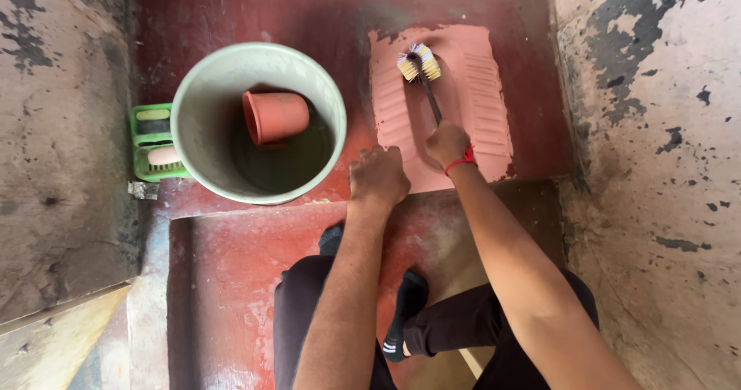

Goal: The person scrubs the interior surfaces of a squat toilet using a long-handled brush and periodically pours water from a bucket using a plastic mug.

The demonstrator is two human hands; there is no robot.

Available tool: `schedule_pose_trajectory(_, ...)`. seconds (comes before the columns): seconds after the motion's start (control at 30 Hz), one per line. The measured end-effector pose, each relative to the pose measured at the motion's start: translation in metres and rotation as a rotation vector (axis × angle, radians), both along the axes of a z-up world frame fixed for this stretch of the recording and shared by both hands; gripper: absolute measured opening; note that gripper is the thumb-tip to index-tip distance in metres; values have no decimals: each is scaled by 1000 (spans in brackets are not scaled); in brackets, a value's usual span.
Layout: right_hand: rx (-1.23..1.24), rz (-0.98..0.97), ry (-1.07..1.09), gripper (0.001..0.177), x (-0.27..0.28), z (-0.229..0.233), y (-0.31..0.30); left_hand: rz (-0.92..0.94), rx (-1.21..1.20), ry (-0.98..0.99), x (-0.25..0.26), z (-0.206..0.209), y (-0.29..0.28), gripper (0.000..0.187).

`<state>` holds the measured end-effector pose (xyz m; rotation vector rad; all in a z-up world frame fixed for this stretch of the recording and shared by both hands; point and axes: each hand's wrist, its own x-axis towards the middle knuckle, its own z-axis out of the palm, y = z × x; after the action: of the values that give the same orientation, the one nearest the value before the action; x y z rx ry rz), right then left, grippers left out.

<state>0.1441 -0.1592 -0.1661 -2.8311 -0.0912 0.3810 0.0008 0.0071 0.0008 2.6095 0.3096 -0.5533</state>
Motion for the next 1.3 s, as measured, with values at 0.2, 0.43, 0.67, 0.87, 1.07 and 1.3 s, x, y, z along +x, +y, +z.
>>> schedule_pose_trajectory(0.2,44,2,90,28,-84,33,-36,-3,-12,-23,4,6,-1,33)
schedule_pose_trajectory(0.43,174,-138,326,32,-24,13,-19,-43,-9,-38,-5,9,-15,33)
schedule_pose_trajectory(0.67,167,-107,388,43,-30,43,-18,-16,1,-53,1,2,-3,32)
schedule_pose_trajectory(0.87,309,-128,431,28,-72,91,-38,-47,-1,-54,0,3,-6,31)
schedule_pose_trajectory(1.07,268,-95,384,39,-31,49,-19,-36,-6,-36,1,3,-11,32)
schedule_pose_trajectory(1.3,253,117,267,21,-134,74,-51,-38,20,-29,8,-6,-13,32)
